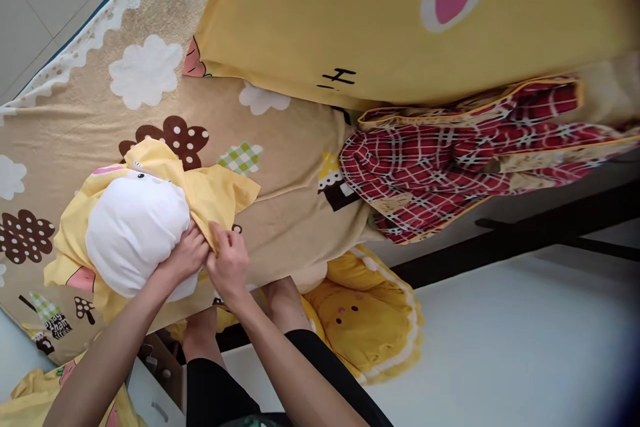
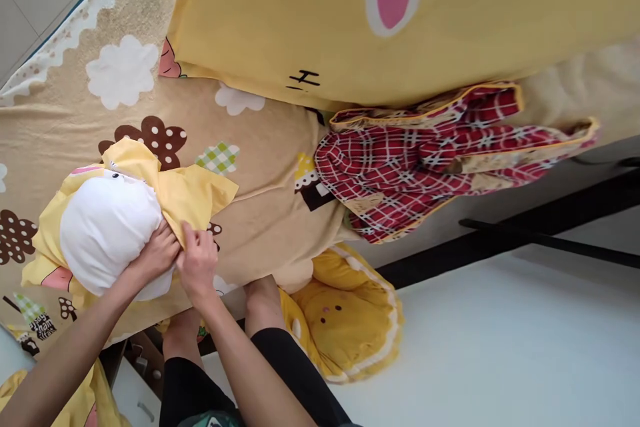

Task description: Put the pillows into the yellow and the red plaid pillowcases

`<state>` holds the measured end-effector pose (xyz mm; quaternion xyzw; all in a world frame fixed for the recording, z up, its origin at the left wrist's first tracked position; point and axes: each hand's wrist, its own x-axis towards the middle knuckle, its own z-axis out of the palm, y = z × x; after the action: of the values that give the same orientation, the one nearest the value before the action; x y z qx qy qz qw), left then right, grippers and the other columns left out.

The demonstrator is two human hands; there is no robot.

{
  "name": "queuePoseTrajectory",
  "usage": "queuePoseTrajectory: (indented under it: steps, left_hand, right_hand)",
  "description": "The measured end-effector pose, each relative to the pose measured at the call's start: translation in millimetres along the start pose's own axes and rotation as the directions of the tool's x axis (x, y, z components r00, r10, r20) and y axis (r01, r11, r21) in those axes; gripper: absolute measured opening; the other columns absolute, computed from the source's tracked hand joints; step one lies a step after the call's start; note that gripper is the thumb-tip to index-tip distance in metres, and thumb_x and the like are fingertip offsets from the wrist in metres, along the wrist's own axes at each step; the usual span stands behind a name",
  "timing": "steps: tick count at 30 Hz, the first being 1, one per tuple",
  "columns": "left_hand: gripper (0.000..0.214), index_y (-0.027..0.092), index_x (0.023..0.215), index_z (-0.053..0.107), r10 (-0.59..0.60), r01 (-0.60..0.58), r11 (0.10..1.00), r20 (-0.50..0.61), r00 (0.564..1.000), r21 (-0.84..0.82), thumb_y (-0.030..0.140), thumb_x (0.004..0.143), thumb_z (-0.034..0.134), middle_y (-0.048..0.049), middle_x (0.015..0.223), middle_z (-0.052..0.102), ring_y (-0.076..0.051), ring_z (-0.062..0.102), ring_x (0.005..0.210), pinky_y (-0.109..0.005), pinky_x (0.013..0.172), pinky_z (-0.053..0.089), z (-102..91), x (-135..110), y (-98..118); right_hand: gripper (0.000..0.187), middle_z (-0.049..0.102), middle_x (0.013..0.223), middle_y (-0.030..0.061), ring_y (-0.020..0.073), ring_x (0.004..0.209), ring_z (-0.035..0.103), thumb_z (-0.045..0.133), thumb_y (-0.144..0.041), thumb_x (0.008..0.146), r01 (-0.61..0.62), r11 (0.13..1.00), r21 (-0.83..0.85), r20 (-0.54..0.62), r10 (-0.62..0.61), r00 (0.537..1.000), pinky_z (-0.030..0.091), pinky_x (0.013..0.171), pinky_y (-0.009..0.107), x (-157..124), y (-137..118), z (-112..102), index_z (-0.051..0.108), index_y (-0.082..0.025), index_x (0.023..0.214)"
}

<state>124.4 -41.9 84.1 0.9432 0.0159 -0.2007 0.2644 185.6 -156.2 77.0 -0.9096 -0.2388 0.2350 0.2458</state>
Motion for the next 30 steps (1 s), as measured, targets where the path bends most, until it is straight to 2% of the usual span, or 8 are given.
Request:
queuePoseTrajectory:
  steps: [3,6,8,13,17,23,26,30]
  left_hand:
    - [0.056,0.013,0.146,0.042,0.105,-0.105,0.994,-0.02,0.994,0.016,0.005,0.09,0.035,-0.0084,0.149,0.048,-0.02,0.038,0.142,-0.034,0.117,0.033,-5.8,-77.5,13.6]
    - [0.062,0.02,0.149,0.038,-0.077,0.072,0.996,-0.133,0.988,-0.043,0.005,0.089,0.041,-0.0107,0.141,0.056,-0.021,0.045,0.138,-0.039,0.111,0.041,-24.4,-156.8,26.0]
    - [0.069,0.023,0.152,0.033,-0.221,0.219,0.975,-0.275,0.936,-0.038,0.005,0.087,0.046,-0.0143,0.135,0.058,-0.025,0.046,0.137,-0.043,0.108,0.043,-46.2,-173.1,24.7]
    - [0.07,0.024,0.153,0.029,-0.349,0.432,0.899,-0.486,0.801,0.066,0.034,0.09,0.058,-0.0192,0.156,0.032,-0.036,0.023,0.148,-0.057,0.115,0.026,-96.4,-58.1,-22.0]
    - [0.072,0.024,0.148,0.04,-0.51,0.548,0.837,-0.345,0.788,0.013,0.053,0.086,0.06,-0.0186,0.152,0.039,-0.04,0.032,0.143,-0.061,0.112,0.024,-100.6,31.9,-55.0]
    - [0.021,0.019,0.101,0.067,-0.381,0.378,0.922,0.025,0.924,0.081,0.021,0.083,0.058,-0.0083,0.096,0.067,-0.026,0.061,0.1,-0.045,0.095,0.039,-66.7,-31.9,-22.8]
    - [0.01,0.02,0.088,0.066,-0.352,0.348,0.936,0.115,0.929,0.057,0.017,0.081,0.059,-0.0069,0.095,0.067,-0.025,0.061,0.1,-0.044,0.087,0.042,-56.4,-58.8,-3.1]
    - [0.018,0.018,0.098,0.067,-0.319,0.322,0.946,0.069,0.945,-0.038,0.015,0.083,0.057,-0.0092,0.103,0.068,-0.027,0.06,0.109,-0.045,0.093,0.043,-43.1,-38.0,-2.2]
  right_hand:
    - [0.058,0.056,0.099,0.0114,0.0253,0.095,0.051,0.048,-0.014,0.077,-0.146,0.987,0.066,0.031,0.144,0.989,0.048,0.085,0.039,1.1,20.8,7.9,0.05,-0.013,0.135]
    - [0.054,0.056,0.099,0.0115,0.0254,0.095,0.051,0.043,-0.015,0.084,-0.115,0.992,0.053,0.058,0.112,0.992,0.047,0.086,0.039,16.6,9.5,8.4,0.049,-0.017,0.137]
    - [0.052,0.057,0.099,0.0124,0.0251,0.093,0.052,0.037,-0.011,0.088,-0.083,0.996,-0.023,0.097,0.085,0.992,0.045,0.083,0.038,39.0,-8.0,4.2,0.051,-0.017,0.137]
    - [0.037,0.06,0.108,0.0133,0.0261,0.098,0.054,0.04,-0.015,0.093,0.038,0.965,-0.259,0.33,0.052,0.942,0.042,0.076,0.035,100.6,-42.7,-14.1,0.055,-0.016,0.126]
    - [0.025,0.059,0.111,0.0115,0.0246,0.1,0.055,0.044,-0.016,0.092,0.168,0.928,-0.333,0.435,-0.006,0.9,0.039,0.066,0.03,115.4,-40.4,-25.6,0.057,-0.017,0.114]
    - [0.026,0.057,0.118,0.0122,0.0245,0.109,0.05,0.047,-0.012,0.092,0.099,0.907,-0.408,0.373,0.067,0.925,0.034,0.061,0.028,119.2,-36.0,-19.3,0.057,-0.017,0.115]
    - [0.023,0.06,0.11,0.0116,0.0229,0.101,0.049,0.043,-0.009,0.094,0.247,0.909,-0.337,0.325,-0.134,0.936,0.031,0.06,0.03,119.5,-59.2,-13.0,0.06,-0.016,0.108]
    - [0.025,0.06,0.089,0.0099,0.0207,0.086,0.047,0.041,-0.007,0.094,0.495,0.825,-0.274,0.246,-0.437,0.865,0.026,0.059,0.032,106.2,-83.4,-22.2,0.063,-0.017,0.09]
